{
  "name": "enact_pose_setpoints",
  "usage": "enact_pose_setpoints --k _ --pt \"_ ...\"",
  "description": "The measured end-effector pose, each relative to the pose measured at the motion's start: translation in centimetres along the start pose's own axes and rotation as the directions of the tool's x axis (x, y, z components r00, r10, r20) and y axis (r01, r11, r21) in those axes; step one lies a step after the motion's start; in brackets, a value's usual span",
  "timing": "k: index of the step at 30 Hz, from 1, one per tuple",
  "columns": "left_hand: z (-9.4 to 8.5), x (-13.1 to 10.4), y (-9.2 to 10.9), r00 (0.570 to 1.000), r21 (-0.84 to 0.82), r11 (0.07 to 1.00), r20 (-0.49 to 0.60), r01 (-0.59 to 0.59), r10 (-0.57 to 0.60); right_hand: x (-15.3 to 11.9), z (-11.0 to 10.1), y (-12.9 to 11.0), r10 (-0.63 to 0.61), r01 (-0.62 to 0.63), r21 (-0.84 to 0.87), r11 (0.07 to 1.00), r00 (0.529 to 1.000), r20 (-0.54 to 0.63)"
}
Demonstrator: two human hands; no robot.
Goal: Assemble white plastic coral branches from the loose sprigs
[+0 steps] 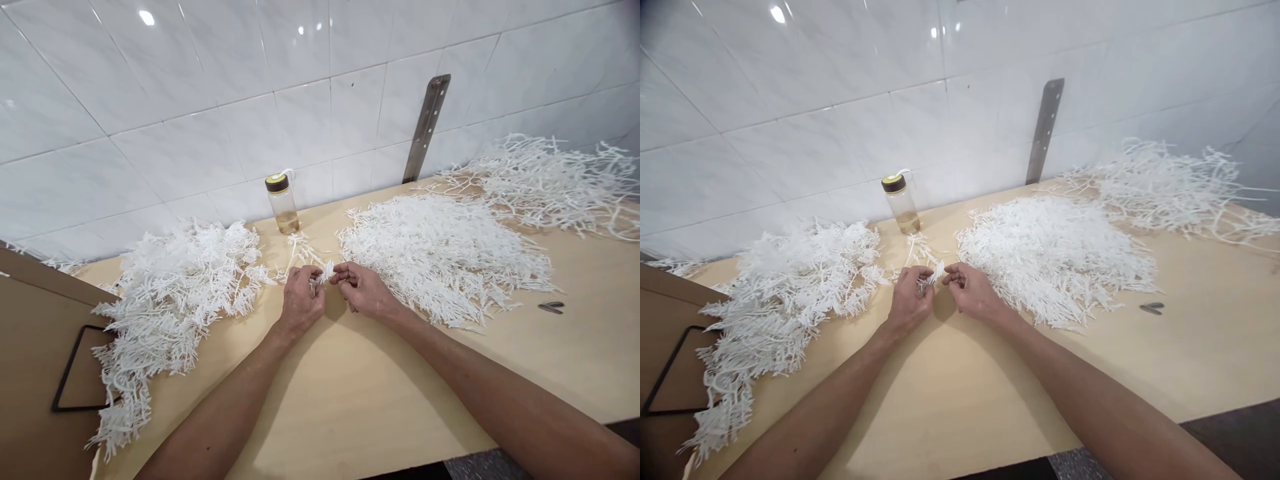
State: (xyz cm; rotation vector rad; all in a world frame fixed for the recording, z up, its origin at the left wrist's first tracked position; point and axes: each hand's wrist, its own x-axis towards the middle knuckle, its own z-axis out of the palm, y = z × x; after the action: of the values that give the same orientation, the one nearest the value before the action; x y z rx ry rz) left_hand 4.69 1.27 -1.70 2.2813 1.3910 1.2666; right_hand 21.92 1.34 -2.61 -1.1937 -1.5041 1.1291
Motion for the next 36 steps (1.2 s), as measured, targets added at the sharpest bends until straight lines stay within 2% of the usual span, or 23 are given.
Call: enact_pose_setpoints --k 3,6,8,13,19,28,36 --pt "-0.1 0.4 -0.2 0.990 -0.103 0.986 -0.035 0.134 -0.138 0.1 0.1 0.4 -0.004 0.004 -0.014 1.000 1.000 -0.020" --pt "-0.1 0.8 -0.6 0.955 -0.280 0.914 0.040 0.294 -0.295 0.2 0.1 0.7 -0.005 0.005 -0.022 1.000 1.000 -0.016" --pt "-0.2 1.0 -0.9 0.937 -0.381 0.858 0.093 0.345 -0.336 0.2 0.1 0.8 -0.012 0.012 -0.024 1.000 1.000 -0.005" --pt "-0.3 1.4 -1.4 0.916 -0.540 0.753 0.089 0.375 -0.392 0.4 -0.1 1.0 -0.006 0.007 -0.039 0.999 1.000 0.016" --pt "-0.4 1.6 -1.3 0.856 -0.617 0.637 0.125 0.463 -0.501 0.4 -0.2 1.1 -0.027 0.029 -0.045 0.999 0.999 0.028" --pt "-0.7 1.6 -0.5 0.848 -0.656 0.600 0.120 0.458 -0.516 0.4 -0.1 0.9 -0.035 0.037 -0.068 0.997 0.999 0.034" --pt "-1.1 1.7 -0.2 0.820 -0.690 0.509 0.224 0.515 -0.526 0.4 -0.2 0.6 -0.016 0.018 -0.052 0.998 0.999 0.048"
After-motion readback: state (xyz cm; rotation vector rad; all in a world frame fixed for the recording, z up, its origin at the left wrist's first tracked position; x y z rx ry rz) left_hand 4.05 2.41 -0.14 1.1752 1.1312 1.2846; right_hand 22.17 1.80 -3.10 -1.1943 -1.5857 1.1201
